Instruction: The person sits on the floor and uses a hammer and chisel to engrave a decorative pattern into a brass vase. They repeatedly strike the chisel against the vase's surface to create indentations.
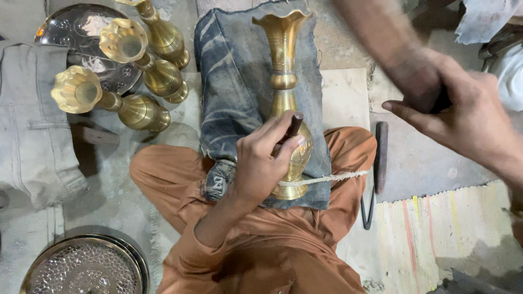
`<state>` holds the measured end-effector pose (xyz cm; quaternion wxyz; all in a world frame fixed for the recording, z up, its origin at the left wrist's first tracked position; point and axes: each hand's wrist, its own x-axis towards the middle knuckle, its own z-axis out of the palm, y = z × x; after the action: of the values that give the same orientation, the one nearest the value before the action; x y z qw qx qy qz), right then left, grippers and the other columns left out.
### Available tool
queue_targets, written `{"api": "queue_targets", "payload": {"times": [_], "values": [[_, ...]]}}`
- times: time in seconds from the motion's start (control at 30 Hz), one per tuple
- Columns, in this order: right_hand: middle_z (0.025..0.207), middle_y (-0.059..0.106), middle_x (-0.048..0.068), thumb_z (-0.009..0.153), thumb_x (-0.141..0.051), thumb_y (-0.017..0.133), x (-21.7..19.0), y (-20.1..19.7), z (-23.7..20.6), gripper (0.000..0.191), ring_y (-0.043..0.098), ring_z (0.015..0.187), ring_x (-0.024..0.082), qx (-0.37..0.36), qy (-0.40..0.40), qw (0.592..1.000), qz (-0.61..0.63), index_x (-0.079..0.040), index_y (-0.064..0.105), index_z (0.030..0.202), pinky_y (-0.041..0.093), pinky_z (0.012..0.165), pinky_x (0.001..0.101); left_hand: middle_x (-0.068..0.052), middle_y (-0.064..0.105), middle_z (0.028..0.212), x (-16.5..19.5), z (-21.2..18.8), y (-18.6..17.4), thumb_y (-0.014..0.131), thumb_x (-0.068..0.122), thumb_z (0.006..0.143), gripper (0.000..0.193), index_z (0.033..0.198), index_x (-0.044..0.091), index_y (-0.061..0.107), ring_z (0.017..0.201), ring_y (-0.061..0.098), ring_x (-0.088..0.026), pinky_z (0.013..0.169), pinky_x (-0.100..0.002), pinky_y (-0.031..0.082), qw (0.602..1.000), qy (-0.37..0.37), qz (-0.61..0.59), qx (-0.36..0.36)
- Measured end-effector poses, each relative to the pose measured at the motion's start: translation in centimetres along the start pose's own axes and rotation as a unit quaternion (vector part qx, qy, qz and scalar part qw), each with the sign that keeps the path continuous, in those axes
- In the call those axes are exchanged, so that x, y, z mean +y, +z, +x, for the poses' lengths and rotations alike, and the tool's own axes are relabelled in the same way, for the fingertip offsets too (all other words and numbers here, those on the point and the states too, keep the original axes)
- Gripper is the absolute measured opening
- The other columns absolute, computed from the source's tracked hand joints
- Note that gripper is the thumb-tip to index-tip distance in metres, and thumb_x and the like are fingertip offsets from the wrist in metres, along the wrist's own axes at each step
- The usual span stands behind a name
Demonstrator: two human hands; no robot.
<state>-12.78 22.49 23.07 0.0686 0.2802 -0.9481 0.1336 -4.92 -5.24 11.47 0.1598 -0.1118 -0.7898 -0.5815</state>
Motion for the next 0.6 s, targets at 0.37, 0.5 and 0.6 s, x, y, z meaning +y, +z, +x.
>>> {"api": "queue_targets", "payload": {"times": [0.37,0.5,0.6], "values": [[0.074,0.062,0.000,0.077,-0.012,0.079,-3.6,-3.4,3.4,0.073,0.063,0.061,0.015,-0.068,-0.250,0.890,-0.375,-0.024,0.061,0.147,0.052,0.058,0.0312,-0.008,0.073,0.098,-1.0,-3.8,2.2,0.072,0.005,0.100,0.018,0.115,0.000,0.065,0.083,0.074,-0.011,0.068,-0.025,0.063,0.971,-0.081,-0.147,0.169],[0.073,0.058,0.002,0.074,-0.006,0.078,-4.0,-4.2,3.8,0.076,0.060,0.060,0.015,-0.065,-0.280,0.890,-0.354,-0.017,0.063,0.147,0.050,0.059,0.0329,-0.006,0.067,0.107,-1.1,-6.0,3.0,0.071,0.001,0.100,0.021,0.112,0.002,0.054,0.093,0.070,-0.011,0.081,-0.026,0.061,0.925,-0.079,-0.272,0.253],[0.074,0.054,0.000,0.073,-0.009,0.076,-5.2,-4.9,4.0,0.077,0.057,0.062,0.013,-0.068,-0.293,0.868,-0.396,-0.020,0.063,0.148,0.049,0.060,0.0314,-0.010,0.067,0.100,-2.1,-6.6,3.6,0.074,-0.004,0.096,0.023,0.112,-0.002,0.058,0.083,0.065,-0.012,0.066,-0.023,0.051,0.939,-0.163,-0.182,0.241]]}}
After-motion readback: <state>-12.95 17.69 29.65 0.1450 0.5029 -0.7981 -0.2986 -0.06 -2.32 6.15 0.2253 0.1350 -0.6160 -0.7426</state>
